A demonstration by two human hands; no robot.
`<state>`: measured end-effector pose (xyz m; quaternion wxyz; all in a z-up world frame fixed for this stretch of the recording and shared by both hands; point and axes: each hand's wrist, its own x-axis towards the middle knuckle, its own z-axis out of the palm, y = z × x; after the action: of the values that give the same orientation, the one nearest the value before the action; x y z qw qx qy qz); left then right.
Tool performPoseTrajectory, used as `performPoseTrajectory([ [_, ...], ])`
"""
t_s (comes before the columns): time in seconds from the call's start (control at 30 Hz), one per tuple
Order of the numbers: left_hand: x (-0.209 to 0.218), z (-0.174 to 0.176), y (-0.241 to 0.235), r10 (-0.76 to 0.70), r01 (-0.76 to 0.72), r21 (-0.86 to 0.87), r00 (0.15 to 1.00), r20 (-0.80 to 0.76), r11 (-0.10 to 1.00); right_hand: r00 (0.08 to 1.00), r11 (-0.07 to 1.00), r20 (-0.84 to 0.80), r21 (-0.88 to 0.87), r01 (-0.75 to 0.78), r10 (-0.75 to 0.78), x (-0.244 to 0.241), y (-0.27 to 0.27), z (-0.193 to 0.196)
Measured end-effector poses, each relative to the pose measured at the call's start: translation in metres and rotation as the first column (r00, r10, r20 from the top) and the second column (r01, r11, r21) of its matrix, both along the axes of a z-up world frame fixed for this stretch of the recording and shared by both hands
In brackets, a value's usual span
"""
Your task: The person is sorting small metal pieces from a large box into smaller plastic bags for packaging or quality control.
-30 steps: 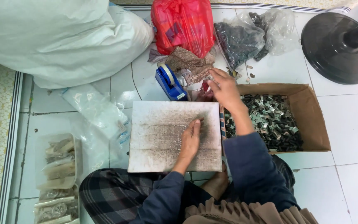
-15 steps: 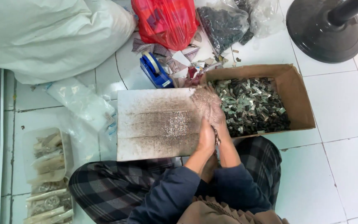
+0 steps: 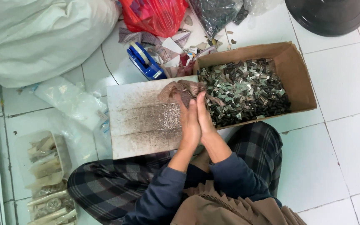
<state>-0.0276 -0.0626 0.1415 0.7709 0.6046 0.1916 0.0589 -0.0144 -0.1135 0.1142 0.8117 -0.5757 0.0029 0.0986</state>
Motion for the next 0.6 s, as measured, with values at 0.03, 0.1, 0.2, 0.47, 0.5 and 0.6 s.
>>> performPoseTrajectory([
  [0.03,0.008,0.003,0.004,0.064,-0.064,-0.004,0.995,0.077,0.998,0.999,0.999,-0.039,0.017,-0.031,0.032,-0.005,0.006,-0.001],
  [0.1,0.02,-0.03,0.014,0.133,-0.133,-0.01,0.98,0.147,0.991,0.994,0.997,-0.085,0.037,-0.066,0.069,-0.012,0.017,-0.003],
  [0.2,0.028,-0.101,0.022,0.393,-0.387,0.074,0.917,-0.075,0.919,0.974,0.987,-0.175,0.089,-0.133,0.147,-0.015,0.023,-0.007],
  [0.47,0.076,-0.069,0.017,0.587,-0.587,-0.028,0.809,0.034,0.809,0.919,0.938,0.193,-0.111,-0.328,0.344,0.021,0.005,-0.029],
  [0.5,0.083,-0.068,0.018,0.581,-0.581,-0.016,0.814,0.021,0.814,0.925,0.941,0.177,-0.103,-0.323,0.337,0.026,0.0,-0.028],
  [0.6,0.109,-0.071,0.028,0.582,-0.582,0.022,0.813,0.023,0.813,0.914,0.936,0.201,-0.067,-0.347,0.353,0.038,-0.014,-0.039],
])
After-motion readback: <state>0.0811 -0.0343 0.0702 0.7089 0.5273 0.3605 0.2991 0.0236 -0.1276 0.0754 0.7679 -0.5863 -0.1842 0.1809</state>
